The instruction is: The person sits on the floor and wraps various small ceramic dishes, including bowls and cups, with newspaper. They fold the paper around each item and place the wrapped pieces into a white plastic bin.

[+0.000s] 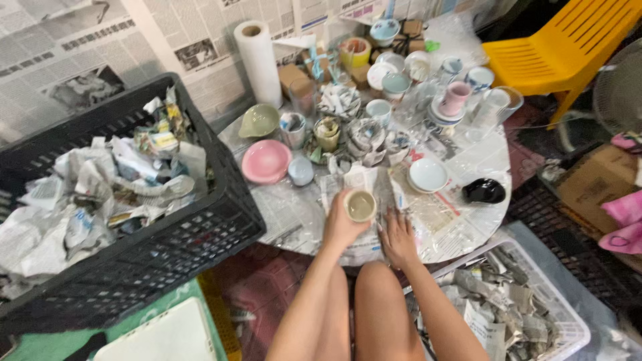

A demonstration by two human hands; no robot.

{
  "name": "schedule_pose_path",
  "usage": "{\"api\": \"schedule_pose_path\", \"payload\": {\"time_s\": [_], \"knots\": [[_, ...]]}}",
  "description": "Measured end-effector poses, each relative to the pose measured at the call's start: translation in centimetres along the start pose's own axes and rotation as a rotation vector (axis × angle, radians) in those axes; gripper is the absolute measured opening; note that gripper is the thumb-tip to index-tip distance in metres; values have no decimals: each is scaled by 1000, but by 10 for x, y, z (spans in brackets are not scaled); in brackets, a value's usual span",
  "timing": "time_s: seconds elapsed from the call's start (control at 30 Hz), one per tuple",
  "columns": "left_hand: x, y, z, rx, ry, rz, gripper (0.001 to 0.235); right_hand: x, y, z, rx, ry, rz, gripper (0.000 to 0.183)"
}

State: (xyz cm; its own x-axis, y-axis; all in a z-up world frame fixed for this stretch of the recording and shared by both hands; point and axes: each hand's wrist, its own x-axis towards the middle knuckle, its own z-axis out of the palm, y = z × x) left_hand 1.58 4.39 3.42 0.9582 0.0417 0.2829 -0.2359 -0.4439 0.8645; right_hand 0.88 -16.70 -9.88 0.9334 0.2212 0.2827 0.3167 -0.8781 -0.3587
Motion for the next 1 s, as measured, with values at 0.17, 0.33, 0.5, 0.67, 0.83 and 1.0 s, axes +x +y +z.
{"api": "schedule_pose_path", "payload": {"time_s": [0.17,0.33,0.5,0.67,0.83,1.0], "knots": [[-3,-23,52,37,-55,-17,92,-5,26,-2,335,153,42,33],[-2,-37,66,39,-56,49,91,-7,13,-12,156,516,332,62],[-5,-38,73,88,-66,-23,92,-3,14,-6,166,327,678,73],[-7,-42,72,131,-53,-104,98,9,29,-6,535,212,688,53],[-5,-45,67,218,-112,-172,103,23,2,-46,1059,301,703,38],[2,-48,64,279,-272,-316,111,45,-37,-72,1249,420,580,54]]}}
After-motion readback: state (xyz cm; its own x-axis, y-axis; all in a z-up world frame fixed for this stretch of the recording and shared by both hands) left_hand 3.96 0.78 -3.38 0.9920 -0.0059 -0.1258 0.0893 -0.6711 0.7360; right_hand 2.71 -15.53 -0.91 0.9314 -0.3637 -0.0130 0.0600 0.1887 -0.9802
